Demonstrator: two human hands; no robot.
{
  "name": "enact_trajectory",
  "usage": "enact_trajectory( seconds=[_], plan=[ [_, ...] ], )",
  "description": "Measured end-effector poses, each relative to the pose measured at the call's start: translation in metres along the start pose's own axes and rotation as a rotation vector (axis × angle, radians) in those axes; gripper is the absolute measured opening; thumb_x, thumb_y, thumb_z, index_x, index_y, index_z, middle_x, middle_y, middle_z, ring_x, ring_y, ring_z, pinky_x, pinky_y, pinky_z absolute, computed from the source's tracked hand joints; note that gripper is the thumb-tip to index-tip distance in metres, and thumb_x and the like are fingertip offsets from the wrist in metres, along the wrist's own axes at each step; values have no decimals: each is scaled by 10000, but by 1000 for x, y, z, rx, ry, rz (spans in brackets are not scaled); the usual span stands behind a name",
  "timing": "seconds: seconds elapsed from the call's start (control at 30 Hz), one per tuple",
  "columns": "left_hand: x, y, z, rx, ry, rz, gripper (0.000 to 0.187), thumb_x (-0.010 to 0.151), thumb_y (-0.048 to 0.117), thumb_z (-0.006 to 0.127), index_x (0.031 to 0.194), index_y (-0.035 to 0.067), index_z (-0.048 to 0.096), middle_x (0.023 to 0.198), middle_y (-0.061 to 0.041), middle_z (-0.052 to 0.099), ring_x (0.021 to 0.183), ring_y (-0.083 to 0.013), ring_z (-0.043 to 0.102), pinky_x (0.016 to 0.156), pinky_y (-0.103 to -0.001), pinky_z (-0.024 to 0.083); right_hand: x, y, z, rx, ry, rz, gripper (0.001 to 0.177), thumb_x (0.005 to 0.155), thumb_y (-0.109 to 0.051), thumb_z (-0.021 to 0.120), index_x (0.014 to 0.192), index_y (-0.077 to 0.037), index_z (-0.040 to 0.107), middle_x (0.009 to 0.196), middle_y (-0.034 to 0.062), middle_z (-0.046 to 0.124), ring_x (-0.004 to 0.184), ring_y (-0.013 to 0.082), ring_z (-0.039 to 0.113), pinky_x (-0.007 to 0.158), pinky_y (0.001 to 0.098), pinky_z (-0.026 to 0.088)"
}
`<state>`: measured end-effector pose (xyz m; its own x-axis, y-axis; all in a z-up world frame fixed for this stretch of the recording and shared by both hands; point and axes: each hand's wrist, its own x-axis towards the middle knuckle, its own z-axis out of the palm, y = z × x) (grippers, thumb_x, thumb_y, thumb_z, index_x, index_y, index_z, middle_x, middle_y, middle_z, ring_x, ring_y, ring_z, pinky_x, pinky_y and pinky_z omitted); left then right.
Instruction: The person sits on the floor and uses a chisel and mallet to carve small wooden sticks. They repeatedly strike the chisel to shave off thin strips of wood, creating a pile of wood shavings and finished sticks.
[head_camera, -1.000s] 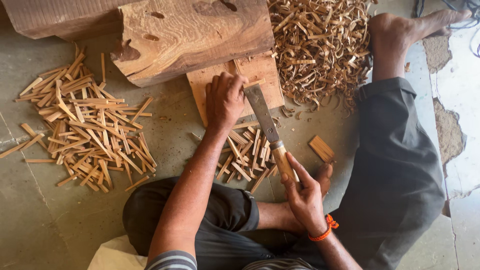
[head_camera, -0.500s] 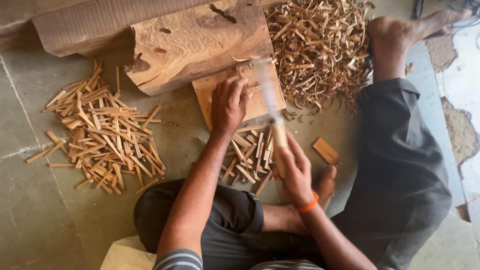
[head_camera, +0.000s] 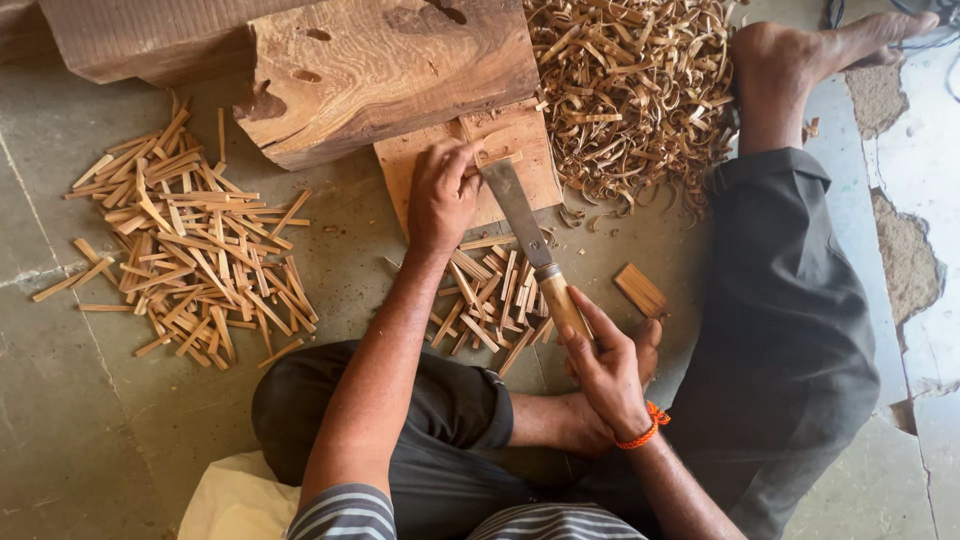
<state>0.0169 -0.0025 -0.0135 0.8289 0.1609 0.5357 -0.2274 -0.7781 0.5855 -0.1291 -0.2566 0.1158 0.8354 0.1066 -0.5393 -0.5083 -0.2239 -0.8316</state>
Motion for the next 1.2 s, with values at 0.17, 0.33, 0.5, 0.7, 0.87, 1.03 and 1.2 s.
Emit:
enact_trajectory(
  seconds=[0.17,0.33,0.5,0.7,0.87,1.03,1.2],
  plan=[
    [-1,-3,6,30,-16,-9,281,798,-5,830,940,225,751,865,-2,583,805,-167,552,694,-307,490,-5,-8,9,-139,54,-25,543,971,-166,646,1502,-121,542,788,-29,636,579,21,463,501,195,379],
    [-4,2,1,31,-74,-14,248,821,14,806,953,219,757,845,26,569,815,-168,551,713,-348,442,14,-3,23,-185,35,-123,560,993,-125,625,1543,-118,517,747,-22,568,600,13,469,538,182,366],
    [9,12,-11,27,-97,-39,236,848,19,784,974,218,771,851,18,557,837,-182,557,727,-363,444,57,-8,57,-226,63,-211,559,985,-98,584,1538,-114,505,829,-26,617,587,24,476,507,189,421],
    [15,21,-24,-44,-23,-25,341,843,33,781,1181,49,741,1113,-72,654,1042,-234,617,884,-404,510,47,-13,42,349,20,-73,525,1018,-179,547,1528,-63,504,917,37,659,597,80,556,487,228,444],
    [2,5,-3,-10,-34,12,306,861,150,862,1134,95,737,1179,-100,686,1077,-228,641,965,-360,550,18,-3,17,335,95,-197,589,1040,-245,520,1589,-85,379,924,47,654,614,77,563,511,214,459],
    [-8,-5,8,-19,-84,-80,349,813,167,897,1097,58,725,1136,-105,704,1030,-224,664,937,-345,561,6,6,-1,129,87,-183,622,1002,-193,593,1582,-90,392,911,15,634,629,59,548,529,208,456],
    [-2,0,-3,-63,-81,-84,417,804,120,898,1160,40,697,1162,-110,685,1067,-233,654,963,-363,555,3,11,-6,32,31,-99,621,975,-193,644,1559,-105,450,865,8,645,617,45,538,529,203,442]
  ],
)
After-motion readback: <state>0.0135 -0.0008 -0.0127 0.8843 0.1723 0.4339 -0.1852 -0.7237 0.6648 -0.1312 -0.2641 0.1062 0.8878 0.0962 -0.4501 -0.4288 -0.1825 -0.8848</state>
